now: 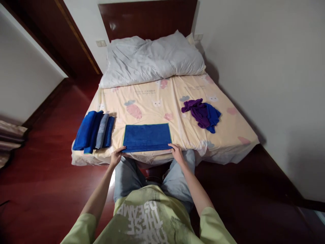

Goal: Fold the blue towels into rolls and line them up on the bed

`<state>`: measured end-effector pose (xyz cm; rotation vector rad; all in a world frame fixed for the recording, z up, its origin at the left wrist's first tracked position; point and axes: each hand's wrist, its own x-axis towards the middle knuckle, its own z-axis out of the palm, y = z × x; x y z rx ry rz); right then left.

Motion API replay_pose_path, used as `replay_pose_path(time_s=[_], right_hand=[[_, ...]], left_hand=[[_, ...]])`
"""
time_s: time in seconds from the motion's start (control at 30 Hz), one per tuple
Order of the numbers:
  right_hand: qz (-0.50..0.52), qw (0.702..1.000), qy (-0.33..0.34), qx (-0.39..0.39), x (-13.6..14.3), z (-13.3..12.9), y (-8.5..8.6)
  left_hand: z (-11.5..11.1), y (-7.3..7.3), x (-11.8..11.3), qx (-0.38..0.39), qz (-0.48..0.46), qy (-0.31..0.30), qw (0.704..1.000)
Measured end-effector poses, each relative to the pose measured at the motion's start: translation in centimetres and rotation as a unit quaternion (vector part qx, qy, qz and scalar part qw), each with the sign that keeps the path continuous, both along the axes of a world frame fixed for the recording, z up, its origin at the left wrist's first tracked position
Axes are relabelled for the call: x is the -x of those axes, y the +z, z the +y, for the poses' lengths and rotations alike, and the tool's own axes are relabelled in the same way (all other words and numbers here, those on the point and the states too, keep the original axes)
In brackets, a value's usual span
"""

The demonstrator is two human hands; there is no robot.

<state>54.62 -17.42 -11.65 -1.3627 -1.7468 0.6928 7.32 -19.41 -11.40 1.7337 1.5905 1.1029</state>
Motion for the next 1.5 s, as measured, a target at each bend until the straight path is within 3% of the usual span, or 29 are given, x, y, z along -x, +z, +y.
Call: replay_pose_path(time_s=[0.17,0.63,0.93,1.3,1.5], right_hand=[[0.057,0.996,-0.040,0.059,0.3,0.4,0.0],[0.114,0.982,-0.109,0.100,0.4,4.0,0.2],[0.033,0.981,-0.161,0.105,1.2,4.7,-0.5],[-0.076,0.964,-0.205,0.149,1.6,5.2,0.3],[-0.066,0.962,-0.209,0.165,1.6,5.8,0.4]], left_hand=[[0.2,0.4,-0.2,0.029,-0.030,0.042,0.998],[2.9,2.5,-0.9,0.069,0.010,0.129,0.989],[4.2,3.5,-1.3,0.091,0.013,0.158,0.983],[5.9,3.1,-1.3,0.126,0.073,0.204,0.968],[6.5,2.7,-1.2,0.129,0.085,0.219,0.963]])
